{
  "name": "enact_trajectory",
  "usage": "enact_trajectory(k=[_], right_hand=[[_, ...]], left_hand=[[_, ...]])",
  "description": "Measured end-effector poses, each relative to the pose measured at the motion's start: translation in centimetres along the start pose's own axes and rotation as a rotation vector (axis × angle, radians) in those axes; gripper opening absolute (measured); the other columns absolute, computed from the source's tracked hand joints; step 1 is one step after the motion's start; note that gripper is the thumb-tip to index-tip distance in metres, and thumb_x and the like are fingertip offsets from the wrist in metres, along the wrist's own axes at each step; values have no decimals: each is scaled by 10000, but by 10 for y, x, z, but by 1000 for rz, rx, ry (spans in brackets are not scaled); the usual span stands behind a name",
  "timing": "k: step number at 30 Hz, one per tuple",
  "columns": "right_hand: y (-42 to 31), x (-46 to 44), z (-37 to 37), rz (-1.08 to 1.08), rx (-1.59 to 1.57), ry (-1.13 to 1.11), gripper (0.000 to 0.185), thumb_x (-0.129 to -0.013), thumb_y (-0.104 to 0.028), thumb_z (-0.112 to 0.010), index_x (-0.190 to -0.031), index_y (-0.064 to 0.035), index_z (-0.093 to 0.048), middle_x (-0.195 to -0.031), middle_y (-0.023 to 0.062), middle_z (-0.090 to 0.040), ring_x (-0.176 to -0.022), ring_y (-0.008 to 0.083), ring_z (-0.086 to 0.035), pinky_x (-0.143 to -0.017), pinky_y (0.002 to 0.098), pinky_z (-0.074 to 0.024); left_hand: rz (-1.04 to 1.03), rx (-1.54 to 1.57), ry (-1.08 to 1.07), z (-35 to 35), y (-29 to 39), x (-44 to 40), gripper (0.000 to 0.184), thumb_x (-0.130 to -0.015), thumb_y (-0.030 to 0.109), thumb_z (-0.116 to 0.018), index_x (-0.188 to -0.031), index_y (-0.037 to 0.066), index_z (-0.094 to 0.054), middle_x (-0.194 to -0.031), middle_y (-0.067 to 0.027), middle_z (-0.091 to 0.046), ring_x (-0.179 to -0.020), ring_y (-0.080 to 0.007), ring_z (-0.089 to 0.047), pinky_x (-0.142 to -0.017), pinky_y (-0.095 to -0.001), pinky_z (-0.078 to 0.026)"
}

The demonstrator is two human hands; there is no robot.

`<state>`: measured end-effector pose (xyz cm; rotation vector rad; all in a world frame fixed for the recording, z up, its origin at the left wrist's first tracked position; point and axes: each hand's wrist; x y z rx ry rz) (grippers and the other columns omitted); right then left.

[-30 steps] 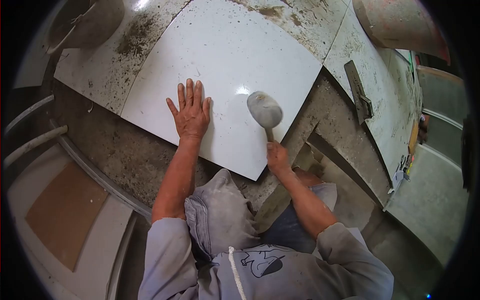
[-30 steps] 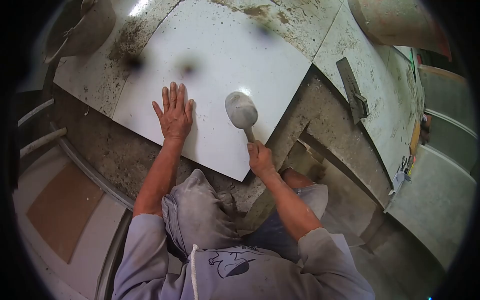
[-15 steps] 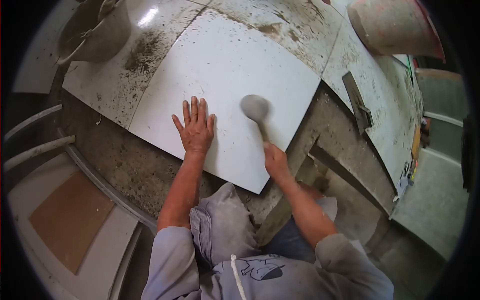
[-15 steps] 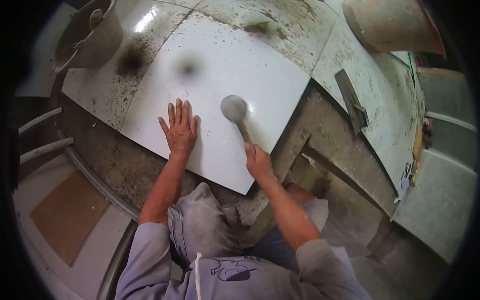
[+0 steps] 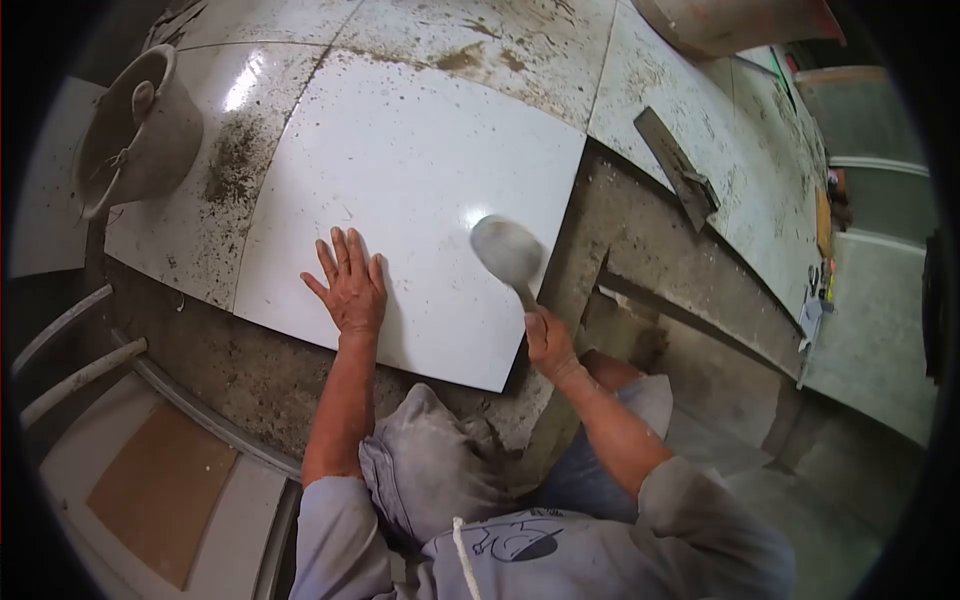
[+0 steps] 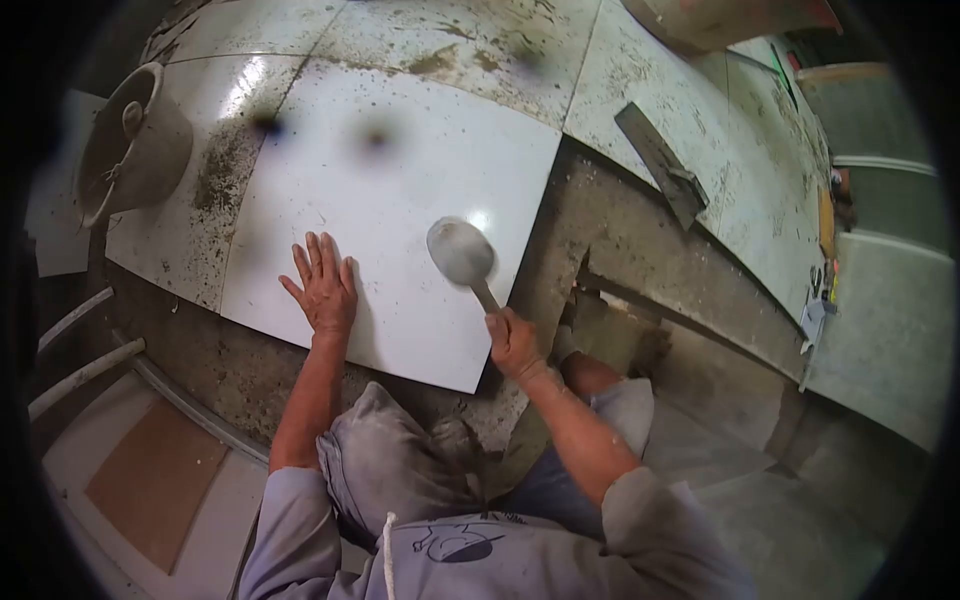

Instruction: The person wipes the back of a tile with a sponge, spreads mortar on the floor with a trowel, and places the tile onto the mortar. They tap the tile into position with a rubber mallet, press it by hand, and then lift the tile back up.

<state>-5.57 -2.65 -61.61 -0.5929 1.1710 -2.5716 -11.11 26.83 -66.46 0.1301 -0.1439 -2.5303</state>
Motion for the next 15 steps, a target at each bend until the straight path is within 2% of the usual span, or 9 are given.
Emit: enact_trajectory(k=[1,2,5,6,7,9,10,12,15], right_hand=[[-4,19,-1,-67,83,-6,439,-922,-355,-468,-720,32,-511,-593,226,-485,-525,359,-505,-521,416,-403],[-8,25,5,-33,-5,96,459,-927,-367,-460,-709,37,-497,-583,209,-476,-504,336,-464,-514,408,-390],[-13,25,29,-77,-146,81,482,-931,-389,-449,-711,36,-502,-575,172,-491,-527,287,-489,-529,391,-398],[9,28,28,-49,-199,71,505,-936,-418,-425,-732,34,-523,-579,122,-509,-567,238,-517,-546,376,-405],[22,11,22,-24,-201,72,505,-936,-418,-425,-732,34,-523,-579,122,-509,-567,238,-517,-546,376,-405],[34,11,12,-320,98,37,522,-935,-447,-412,-755,28,-535,-566,91,-473,-580,169,-482,-538,345,-395],[24,7,19,-315,95,50,522,-935,-447,-412,-755,28,-535,-566,91,-473,-580,169,-482,-538,345,-395],[-9,-9,33,-154,-170,131,554,-932,-474,-403,-763,33,-549,-567,127,-475,-574,189,-480,-543,364,-401],[17,-13,15,-67,-165,248,566,-932,-484,-399,-768,33,-561,-568,144,-469,-575,191,-469,-549,371,-406]], left_hand=[[-14,-8,-24,2,-1,9,506,-937,368,-409,-1391,158,-333,-1472,-37,-265,-1364,-305,-199,-1021,-658,-86],[-24,-4,-10,1,1,6,506,-937,368,-409,-1391,158,-333,-1472,-37,-265,-1364,-305,-199,-1021,-658,-86],[-44,-46,-53,-1,-3,21,508,-938,363,-409,-1393,153,-328,-1475,-40,-257,-1366,-303,-196,-1018,-664,-83],[-38,-41,-54,-2,-3,20,512,-941,369,-393,-1399,154,-314,-1478,-44,-250,-1370,-303,-182,-1015,-666,-76],[-20,-36,-23,-3,-1,8,517,-944,376,-377,-1405,156,-301,-1480,-47,-243,-1374,-303,-168,-1013,-667,-68],[-27,-45,-36,-3,-3,12,517,-943,375,-379,-1405,155,-302,-1480,-50,-244,-1373,-306,-167,-1012,-668,-68],[-19,-46,-33,-4,0,8,517,-943,374,-381,-1404,154,-303,-1479,-54,-245,-1373,-308,-167,-1012,-668,-68],[-5,-39,-20,-3,4,-2,515,-944,371,-380,-1404,154,-303,-1479,-55,-244,-1374,-309,-165,-1011,-668,-68],[-14,-34,-40,-2,2,4,511,-946,361,-372,-1405,148,-301,-1481,-60,-240,-1375,-309,-159,-1012,-667,-66]])
Point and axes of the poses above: each hand's wrist, its own x-axis away from the middle knuckle, its own z-axis out of the back of the hand, y = z × x
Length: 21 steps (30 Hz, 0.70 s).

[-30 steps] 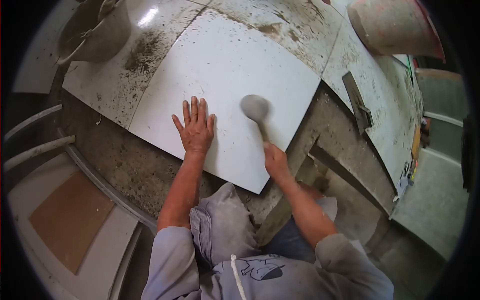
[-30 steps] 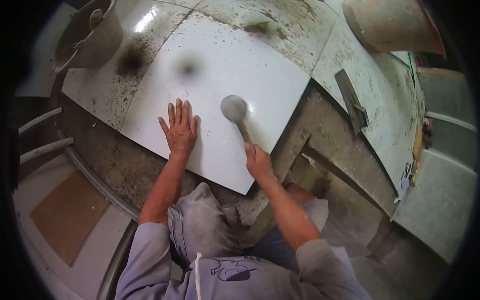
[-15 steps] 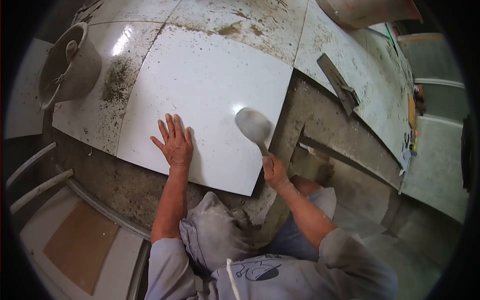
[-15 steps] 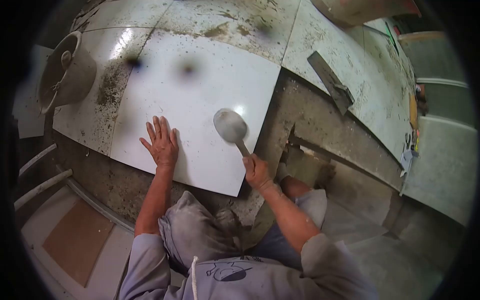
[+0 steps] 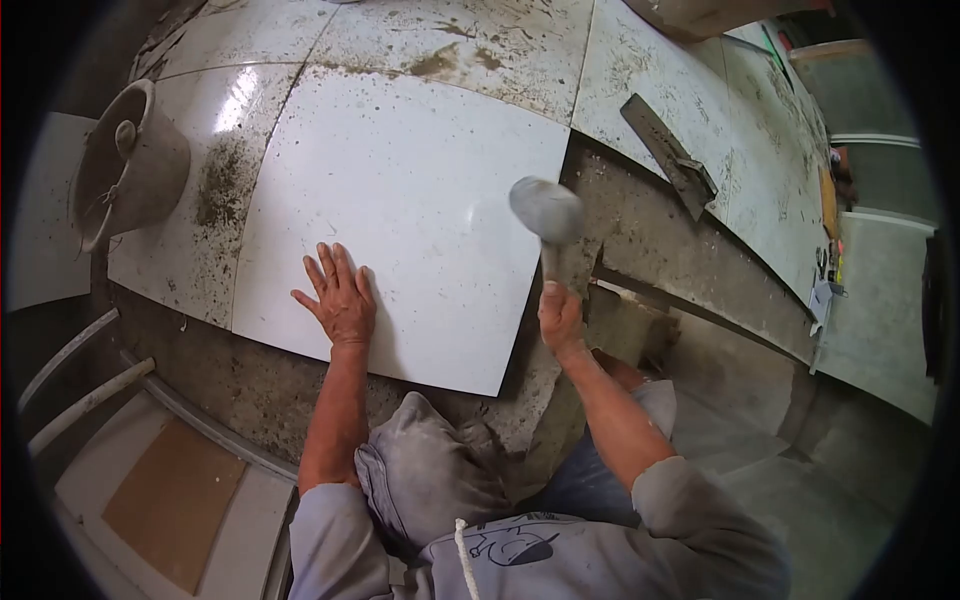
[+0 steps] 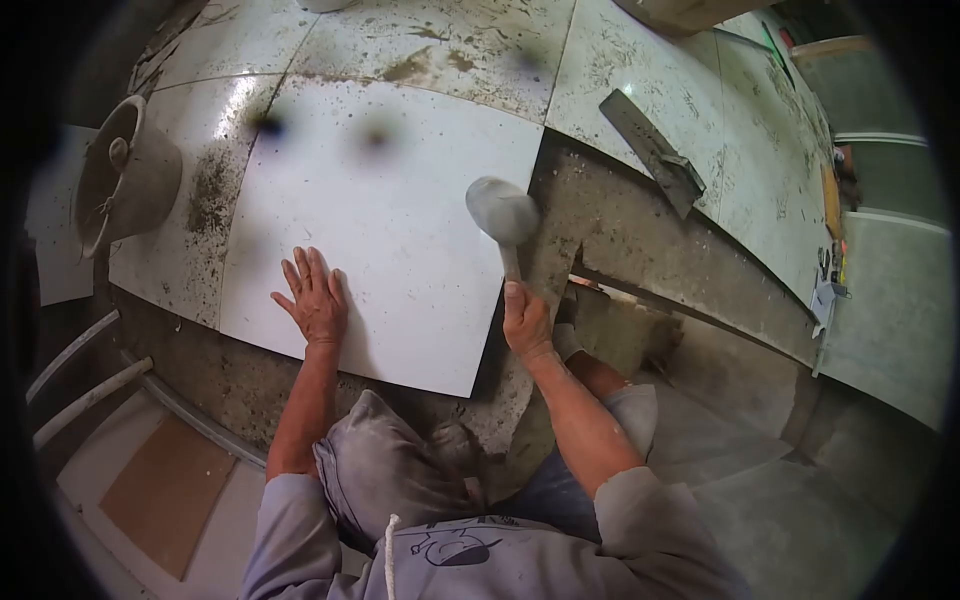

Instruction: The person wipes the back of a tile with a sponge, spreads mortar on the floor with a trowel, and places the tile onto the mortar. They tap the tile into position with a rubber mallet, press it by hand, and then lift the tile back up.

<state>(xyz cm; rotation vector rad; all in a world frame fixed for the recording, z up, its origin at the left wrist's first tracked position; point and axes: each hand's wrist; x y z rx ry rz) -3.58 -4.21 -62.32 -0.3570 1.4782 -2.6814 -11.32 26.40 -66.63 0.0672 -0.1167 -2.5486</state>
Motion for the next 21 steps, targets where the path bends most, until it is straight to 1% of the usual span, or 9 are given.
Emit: enact_trajectory(k=[3,7,10,13,15,16,18,20,21], right_hand=[[-9,-15,5,-187,195,-67,565,-933,-485,-392,-770,28,-564,-569,139,-477,-571,187,-467,-549,369,-406],[-1,-18,3,-35,31,-27,575,-930,-493,-391,-756,28,-561,-571,153,-483,-571,196,-482,-555,385,-408],[10,-21,0,-56,217,9,590,-924,-505,-389,-746,31,-559,-580,173,-496,-564,223,-504,-556,404,-410],[-1,-23,7,-283,27,-36,632,-915,-531,-386,-699,41,-543,-567,182,-502,-552,252,-515,-553,417,-410],[23,-36,-2,10,134,146,672,-903,-563,-388,-640,41,-525,-530,150,-494,-533,253,-512,-536,413,-405],[15,-37,3,4,136,159,672,-903,-563,-388,-640,41,-525,-530,150,-494,-533,253,-512,-536,413,-405],[-18,-62,12,-418,135,-5,669,-906,-560,-379,-647,38,-530,-532,140,-499,-536,248,-508,-532,419,-403],[-15,-57,13,-403,94,-61,647,-909,-552,-381,-701,36,-551,-546,132,-501,-540,245,-506,-530,430,-403],[-11,-56,7,-148,40,18,649,-908,-557,-383,-702,36,-546,-541,127,-496,-539,234,-499,-529,424,-402]], left_hand=[[-5,-14,9,-1,1,-3,511,-947,354,-371,-1404,139,-300,-1482,-61,-235,-1375,-311,-159,-1012,-669,-63],[2,-22,-23,1,0,3,521,-937,339,-408,-1405,139,-297,-1485,-56,-228,-1377,-307,-158,-1014,-673,-59],[-13,-25,-16,2,0,3,524,-936,341,-410,-1405,138,-296,-1484,-54,-232,-1378,-305,-157,-1013,-674,-55],[-10,-15,-32,2,-2,6,523,-935,343,-411,-1402,133,-301,-1481,-56,-239,-1378,-307,-156,-1010,-677,-53],[-12,15,-17,2,-2,7,523,-935,344,-411,-1399,129,-305,-1480,-58,-242,-1378,-308,-155,-1008,-679,-51],[-21,2,-18,1,-4,11,521,-935,344,-409,-1397,126,-308,-1480,-61,-244,-1379,-308,-153,-1008,-679,-50],[-14,0,17,0,2,-4,519,-935,343,-407,-1395,122,-311,-1479,-64,-245,-1379,-309,-151,-1007,-679,-48],[-16,10,-11,3,0,2,515,-935,342,-405,-1392,119,-317,-1479,-71,-244,-1378,-313,-152,-1005,-681,-48],[-20,2,-4,0,-2,2,516,-933,343,-406,-1390,119,-321,-1474,-78,-252,-1376,-317,-159,-1003,-684,-51]])
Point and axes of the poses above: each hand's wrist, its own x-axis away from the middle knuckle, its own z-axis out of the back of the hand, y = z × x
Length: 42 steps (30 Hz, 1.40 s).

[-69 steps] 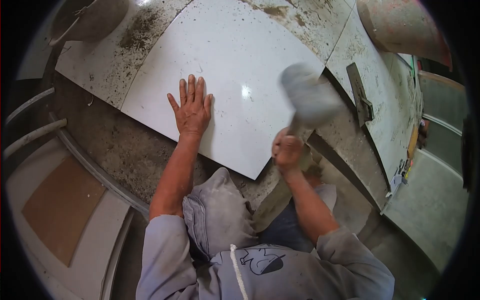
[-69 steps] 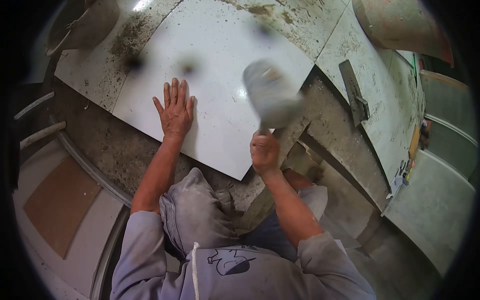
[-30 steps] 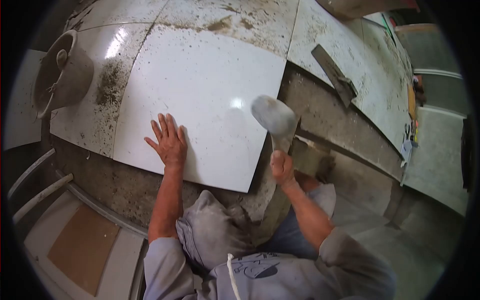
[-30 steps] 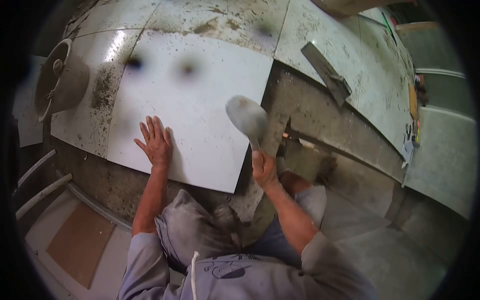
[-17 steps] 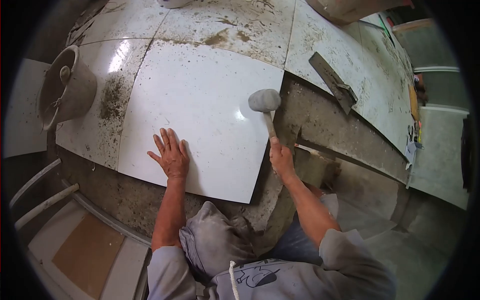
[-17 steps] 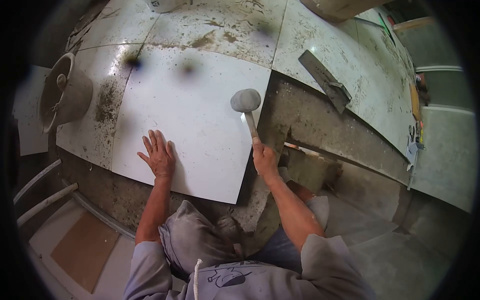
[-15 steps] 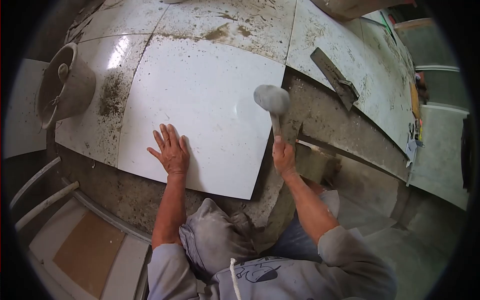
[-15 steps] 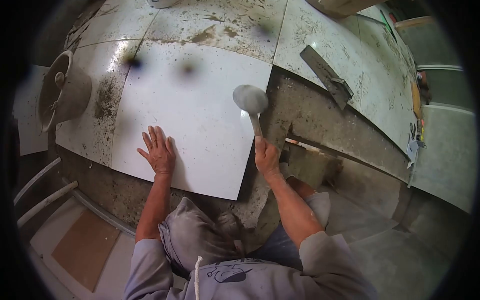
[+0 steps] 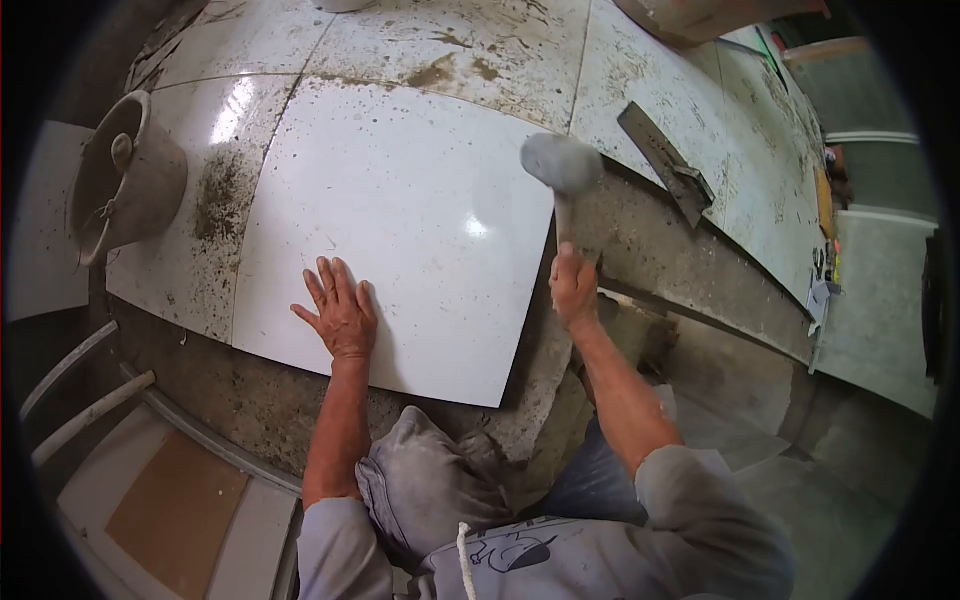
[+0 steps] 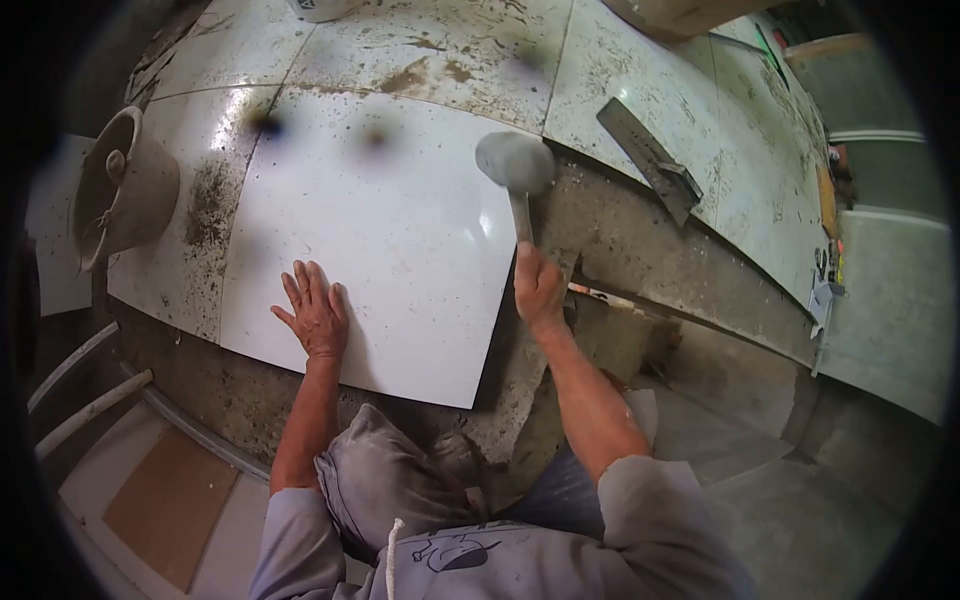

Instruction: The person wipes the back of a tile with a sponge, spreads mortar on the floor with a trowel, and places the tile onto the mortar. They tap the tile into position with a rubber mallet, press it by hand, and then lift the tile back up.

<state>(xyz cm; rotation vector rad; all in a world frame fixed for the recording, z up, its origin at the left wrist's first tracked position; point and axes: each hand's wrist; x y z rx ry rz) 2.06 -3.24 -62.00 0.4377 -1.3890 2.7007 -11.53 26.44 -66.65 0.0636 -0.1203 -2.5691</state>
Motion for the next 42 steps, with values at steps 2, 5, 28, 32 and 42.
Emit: enact_trajectory(k=[2,5,28,32,42], right_hand=[[-2,2,-24,326,-21,176,636,-909,-557,-392,-687,25,-517,-534,85,-460,-543,170,-463,-513,374,-385],[-36,0,-15,-141,18,-160,591,-924,-517,-391,-703,20,-499,-566,79,-461,-562,148,-452,-515,353,-386],[-4,131,-14,263,276,-528,406,-910,-361,-478,-705,-15,-532,-604,228,-515,-592,448,-527,-505,436,-416],[10,146,7,358,254,-598,384,-899,-360,-495,-708,-27,-486,-606,224,-517,-602,449,-531,-505,452,-411],[-7,153,-34,352,630,-766,496,-883,-497,-466,-717,-32,-513,-564,183,-555,-568,396,-573,-528,467,-455]], left_hand=[[7,6,-9,0,-2,1,514,-929,344,-414,-1384,118,-334,-1471,-80,-259,-1373,-324,-166,-997,-691,-55],[0,34,23,1,0,-7,515,-921,338,-435,-1380,124,-343,-1466,-82,-269,-1363,-337,-186,-981,-705,-75],[-98,71,79,14,-28,-19,366,-859,406,-556,-1202,279,-565,-1341,8,-460,-1284,-223,-371,-946,-702,-200],[-65,121,75,14,-27,-20,357,-824,410,-606,-1156,278,-599,-1327,18,-474,-1283,-205,-376,-952,-706,-187],[-47,175,-2,22,-32,-27,385,-777,452,-636,-1141,334,-594,-1319,54,-473,-1267,-190,-396,-960,-711,-190]])
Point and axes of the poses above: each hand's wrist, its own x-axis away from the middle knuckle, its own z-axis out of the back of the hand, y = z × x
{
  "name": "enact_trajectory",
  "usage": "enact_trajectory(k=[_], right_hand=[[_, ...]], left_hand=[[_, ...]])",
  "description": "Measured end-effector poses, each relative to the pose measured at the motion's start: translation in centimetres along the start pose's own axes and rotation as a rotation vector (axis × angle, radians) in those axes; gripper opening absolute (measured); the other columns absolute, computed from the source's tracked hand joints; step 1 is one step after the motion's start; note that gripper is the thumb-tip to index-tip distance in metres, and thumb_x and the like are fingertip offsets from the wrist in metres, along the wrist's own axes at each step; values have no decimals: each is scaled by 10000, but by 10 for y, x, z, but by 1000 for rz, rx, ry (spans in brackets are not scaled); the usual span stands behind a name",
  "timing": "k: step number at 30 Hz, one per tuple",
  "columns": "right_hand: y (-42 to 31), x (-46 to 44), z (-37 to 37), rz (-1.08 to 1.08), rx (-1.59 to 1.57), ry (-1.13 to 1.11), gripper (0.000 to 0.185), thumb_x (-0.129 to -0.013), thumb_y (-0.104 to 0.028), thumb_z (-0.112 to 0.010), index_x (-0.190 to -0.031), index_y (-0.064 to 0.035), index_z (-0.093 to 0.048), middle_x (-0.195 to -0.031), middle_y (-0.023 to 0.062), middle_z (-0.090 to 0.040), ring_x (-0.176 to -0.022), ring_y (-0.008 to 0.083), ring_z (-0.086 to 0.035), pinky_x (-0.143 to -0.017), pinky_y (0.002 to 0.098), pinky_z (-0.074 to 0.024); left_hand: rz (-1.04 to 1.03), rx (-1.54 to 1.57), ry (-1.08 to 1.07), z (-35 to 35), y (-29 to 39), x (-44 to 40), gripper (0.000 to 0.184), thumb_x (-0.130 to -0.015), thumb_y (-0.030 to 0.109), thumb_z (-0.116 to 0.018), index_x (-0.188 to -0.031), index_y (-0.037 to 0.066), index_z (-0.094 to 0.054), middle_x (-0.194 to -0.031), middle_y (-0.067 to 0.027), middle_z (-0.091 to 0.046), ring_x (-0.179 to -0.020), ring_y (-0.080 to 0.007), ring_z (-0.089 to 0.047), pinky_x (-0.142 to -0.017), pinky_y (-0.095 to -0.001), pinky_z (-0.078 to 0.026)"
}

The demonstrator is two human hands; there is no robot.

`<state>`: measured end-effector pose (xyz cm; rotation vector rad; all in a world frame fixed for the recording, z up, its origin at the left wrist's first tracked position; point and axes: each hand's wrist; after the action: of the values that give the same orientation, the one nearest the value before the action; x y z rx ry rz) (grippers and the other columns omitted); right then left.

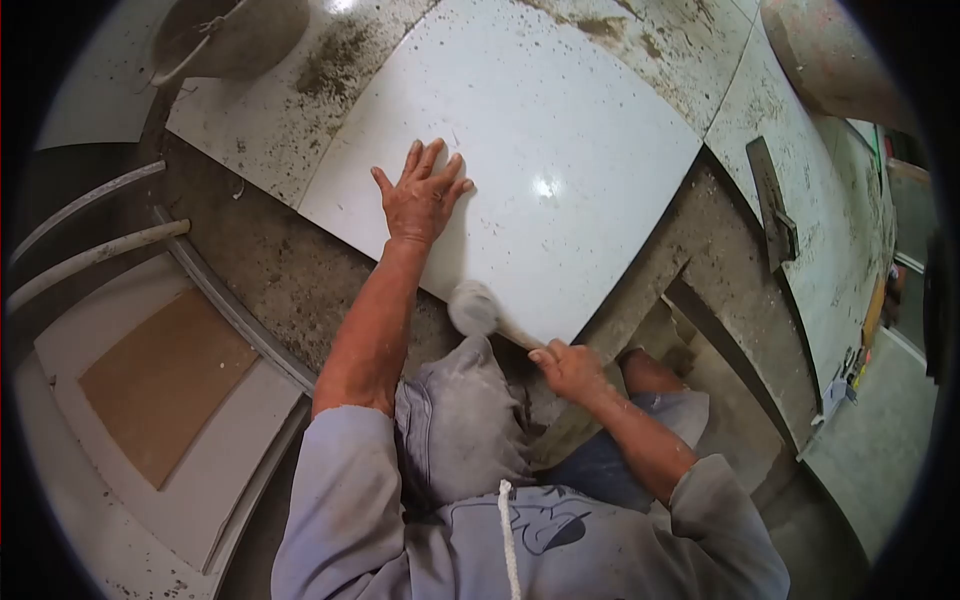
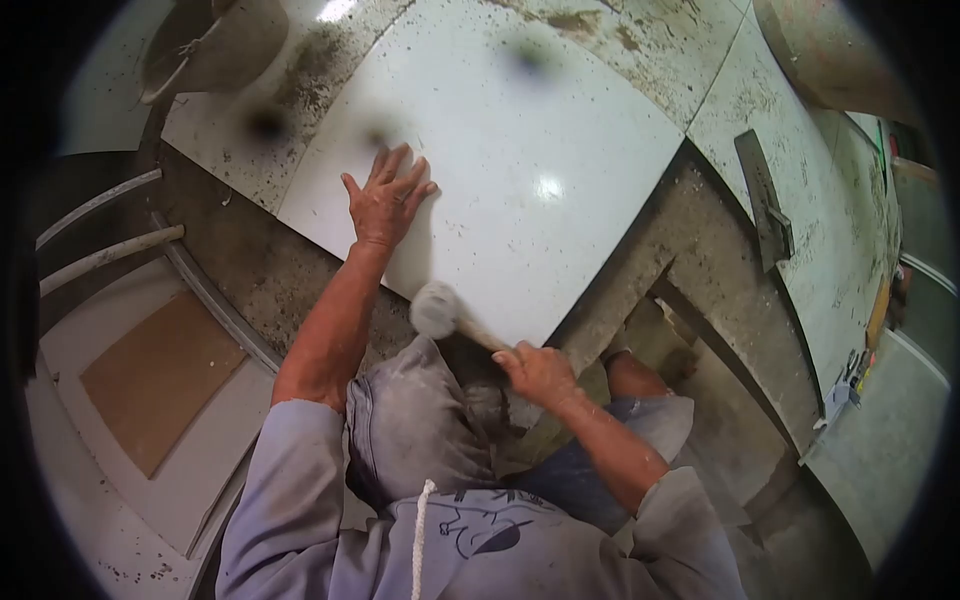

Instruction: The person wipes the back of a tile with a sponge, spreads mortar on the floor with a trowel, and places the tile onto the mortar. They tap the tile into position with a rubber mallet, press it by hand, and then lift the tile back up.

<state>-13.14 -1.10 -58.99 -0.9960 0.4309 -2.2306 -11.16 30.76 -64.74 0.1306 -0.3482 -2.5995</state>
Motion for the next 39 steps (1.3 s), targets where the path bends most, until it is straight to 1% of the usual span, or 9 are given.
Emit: enact_trajectory(k=[3,13,19,23,24,27,31,35,39], right_hand=[[-12,-8,4,151,-72,0,494,-881,-496,-470,-720,-31,-514,-585,193,-567,-585,403,-580,-534,465,-456],[62,32,14,-176,-195,133,454,-884,-437,-500,-683,-30,-508,-593,212,-552,-588,421,-565,-523,472,-428],[91,39,5,-259,-200,267,492,-891,-470,-472,-680,-27,-509,-571,210,-533,-568,424,-554,-505,475,-418],[83,40,23,-306,-172,274,525,-885,-503,-464,-682,-21,-512,-594,214,-541,-600,430,-556,-528,483,-422],[80,43,21,-329,-202,233,534,-881,-518,-461,-696,-20,-519,-614,220,-548,-624,432,-559,-546,486,-424],[81,40,15,-356,-321,137,555,-874,-550,-452,-730,-21,-538,-651,217,-565,-669,421,-569,-594,486,-429],[70,29,42,-335,-632,-2,554,-887,-522,-461,-711,-3,-540,-576,142,-524,-565,268,-542,-571,414,-430],[56,-6,80,-351,-820,166,490,-882,-446,-531,-684,2,-547,-547,75,-493,-562,125,-484,-521,317,-397],[53,-73,143,-168,-838,562,487,-917,-422,-472,-670,-6,-529,-520,71,-473,-521,134,-475,-481,336,-382]], left_hand=[[3,-9,-76,8,0,-6,410,-771,452,-636,-1162,347,-578,-1323,56,-465,-1278,-189,-381,-956,-715,-200],[-17,-99,-89,3,5,-11,465,-806,489,-572,-1252,392,-485,-1417,85,-355,-1337,-183,-283,-984,-717,-143],[0,-103,-129,4,6,-11,519,-844,468,-547,-1318,293,-428,-1425,58,-348,-1324,-188,-310,-954,-732,-164],[204,-135,-115,-7,42,-26,571,-885,436,-497,-1359,142,-374,-1457,-25,-295,-1351,-290,-237,-935,-729,-183],[290,-153,-199,-9,61,-34,684,-891,494,-441,-1401,72,-266,-1486,-133,-184,-1364,-386,-130,-950,-720,-155],[580,-51,-233,-22,102,-67,817,-874,584,-386,-1436,57,-113,-1486,-228,-33,-1358,-448,7,-954,-728,-80],[723,-16,-34,-53,107,-106,862,-874,632,-285,-1434,37,-11,-1465,-271,93,-1338,-459,142,-916,-752,23],[724,-90,47,-60,111,-112,838,-879,628,-262,-1440,56,-18,-1472,-262,64,-1361,-417,103,-973,-702,9],[767,-125,-17,-59,112,-118,824,-887,606,-269,-1440,55,-6,-1475,-256,59,-1367,-399,96,-1001,-669,12]])
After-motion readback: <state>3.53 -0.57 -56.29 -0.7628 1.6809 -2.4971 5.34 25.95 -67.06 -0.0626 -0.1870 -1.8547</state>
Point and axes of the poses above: each hand's wrist, its own x-axis away from the middle knuckle, its own z-axis out of the back of the hand, y = z × x
